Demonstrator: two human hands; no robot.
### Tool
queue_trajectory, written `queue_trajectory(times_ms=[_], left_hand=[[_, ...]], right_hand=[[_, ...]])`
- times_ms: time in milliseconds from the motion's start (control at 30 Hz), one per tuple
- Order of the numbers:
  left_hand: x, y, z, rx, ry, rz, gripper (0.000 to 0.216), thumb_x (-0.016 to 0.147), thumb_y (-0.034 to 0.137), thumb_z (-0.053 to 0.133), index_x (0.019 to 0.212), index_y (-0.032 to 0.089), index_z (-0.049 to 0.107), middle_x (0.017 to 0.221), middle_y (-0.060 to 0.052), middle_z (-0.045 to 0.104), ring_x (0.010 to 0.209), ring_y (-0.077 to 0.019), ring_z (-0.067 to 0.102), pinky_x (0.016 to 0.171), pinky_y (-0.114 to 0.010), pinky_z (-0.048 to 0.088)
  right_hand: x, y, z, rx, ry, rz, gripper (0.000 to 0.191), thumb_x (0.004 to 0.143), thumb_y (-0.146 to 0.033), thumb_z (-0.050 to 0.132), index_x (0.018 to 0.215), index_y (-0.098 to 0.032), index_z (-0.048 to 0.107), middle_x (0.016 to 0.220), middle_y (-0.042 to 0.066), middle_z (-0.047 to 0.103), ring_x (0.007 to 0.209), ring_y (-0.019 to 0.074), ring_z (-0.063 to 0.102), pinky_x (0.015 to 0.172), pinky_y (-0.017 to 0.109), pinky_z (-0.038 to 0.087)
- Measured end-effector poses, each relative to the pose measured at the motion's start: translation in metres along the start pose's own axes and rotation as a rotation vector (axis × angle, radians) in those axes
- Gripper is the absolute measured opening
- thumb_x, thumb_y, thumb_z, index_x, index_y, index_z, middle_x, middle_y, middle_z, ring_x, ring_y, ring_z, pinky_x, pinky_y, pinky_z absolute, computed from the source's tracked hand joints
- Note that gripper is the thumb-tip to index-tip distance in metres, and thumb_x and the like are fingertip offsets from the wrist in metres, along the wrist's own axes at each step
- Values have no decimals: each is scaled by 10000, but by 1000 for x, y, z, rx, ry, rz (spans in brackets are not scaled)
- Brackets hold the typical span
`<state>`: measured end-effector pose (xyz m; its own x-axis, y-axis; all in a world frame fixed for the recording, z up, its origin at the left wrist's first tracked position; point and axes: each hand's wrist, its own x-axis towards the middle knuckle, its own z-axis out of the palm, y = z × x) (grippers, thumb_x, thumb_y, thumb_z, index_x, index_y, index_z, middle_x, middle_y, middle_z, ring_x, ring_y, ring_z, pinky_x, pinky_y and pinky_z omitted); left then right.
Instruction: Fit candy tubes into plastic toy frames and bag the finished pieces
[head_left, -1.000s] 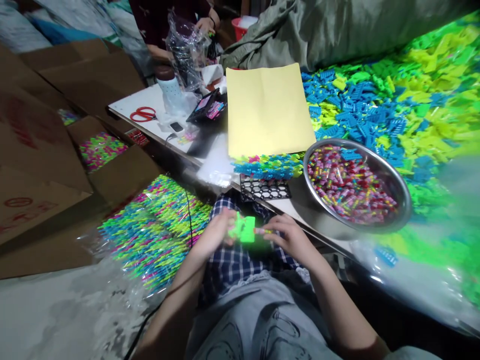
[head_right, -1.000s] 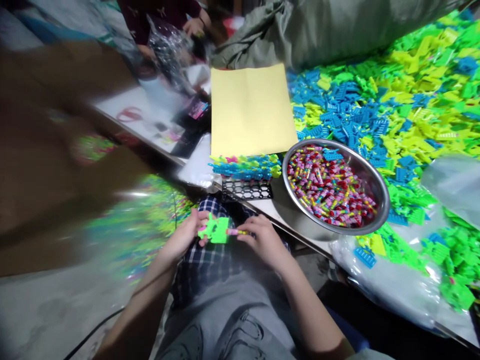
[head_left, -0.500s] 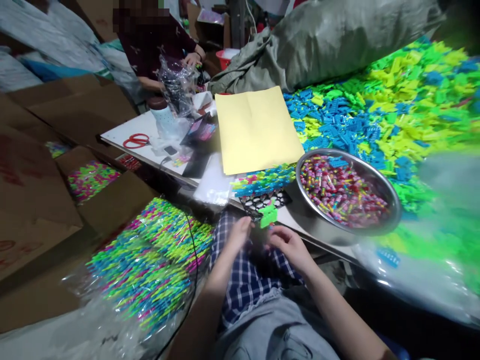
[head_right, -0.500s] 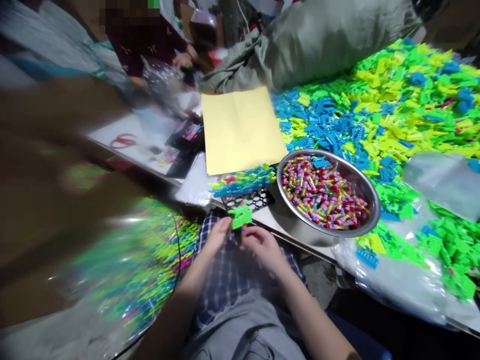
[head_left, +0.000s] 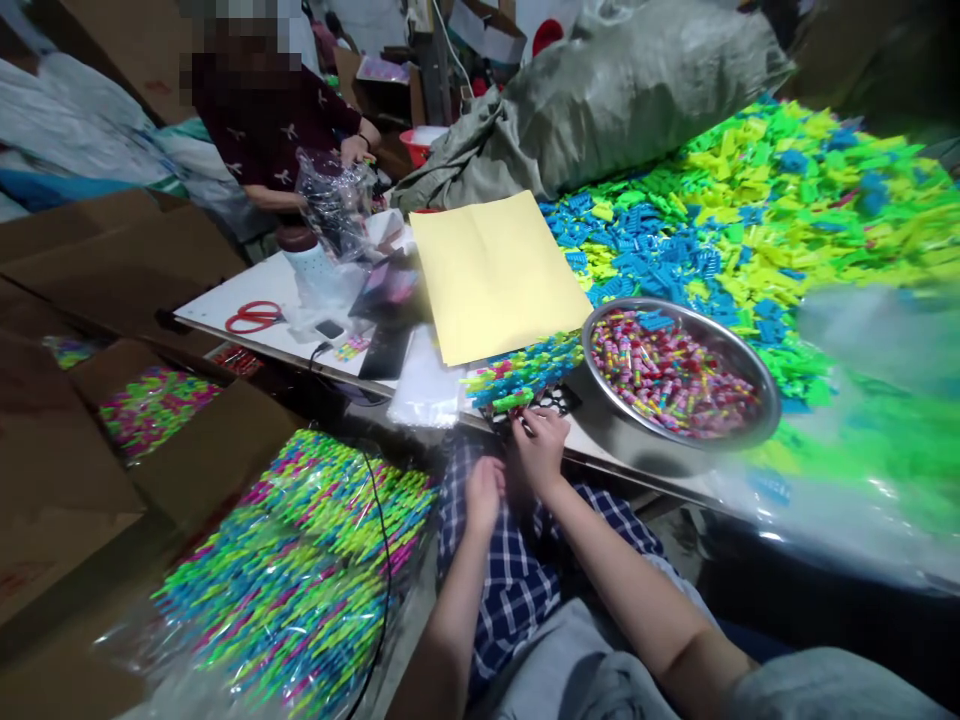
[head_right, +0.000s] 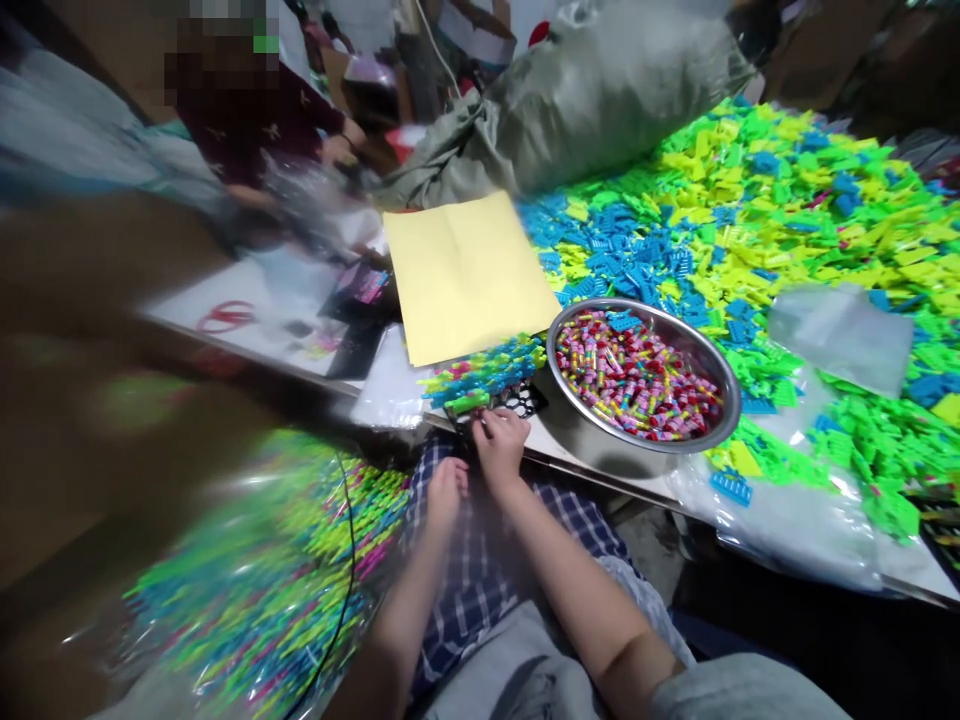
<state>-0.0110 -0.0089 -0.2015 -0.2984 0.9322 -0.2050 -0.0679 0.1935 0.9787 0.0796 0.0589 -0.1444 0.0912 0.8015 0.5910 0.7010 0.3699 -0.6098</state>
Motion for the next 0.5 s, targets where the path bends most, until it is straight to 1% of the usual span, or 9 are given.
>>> queue_trajectory(times_ms=[133, 267, 500], left_hand=[[-1, 4, -3, -5, 6, 11, 403, 817, 527, 338, 751, 172, 515, 536, 45, 430, 446, -78, 416, 428, -185, 363], [0, 2, -2, 1, -1, 8, 406, 816, 524, 339, 748, 169, 523, 530, 37, 439, 444, -85, 423, 424, -190, 363], [3, 0, 2, 65, 14, -29, 378, 818, 501, 336, 736, 185, 526, 515, 40, 441, 435, -91, 422, 423, -195, 362]], right_hand=[[1, 2, 3, -38, -7, -10, 144, 809, -248, 547, 814, -185, 676, 702, 28, 659, 766, 174, 543, 762, 326, 299], [1, 4, 3, -69, -36, -23, 140, 805, -250, 550, 812, -188, 675, 645, 17, 649, 746, 175, 529, 742, 320, 287], [0, 2, 5, -113, -98, 9, 130, 797, -254, 546, 771, -188, 655, 642, 14, 638, 736, 177, 492, 723, 319, 265]])
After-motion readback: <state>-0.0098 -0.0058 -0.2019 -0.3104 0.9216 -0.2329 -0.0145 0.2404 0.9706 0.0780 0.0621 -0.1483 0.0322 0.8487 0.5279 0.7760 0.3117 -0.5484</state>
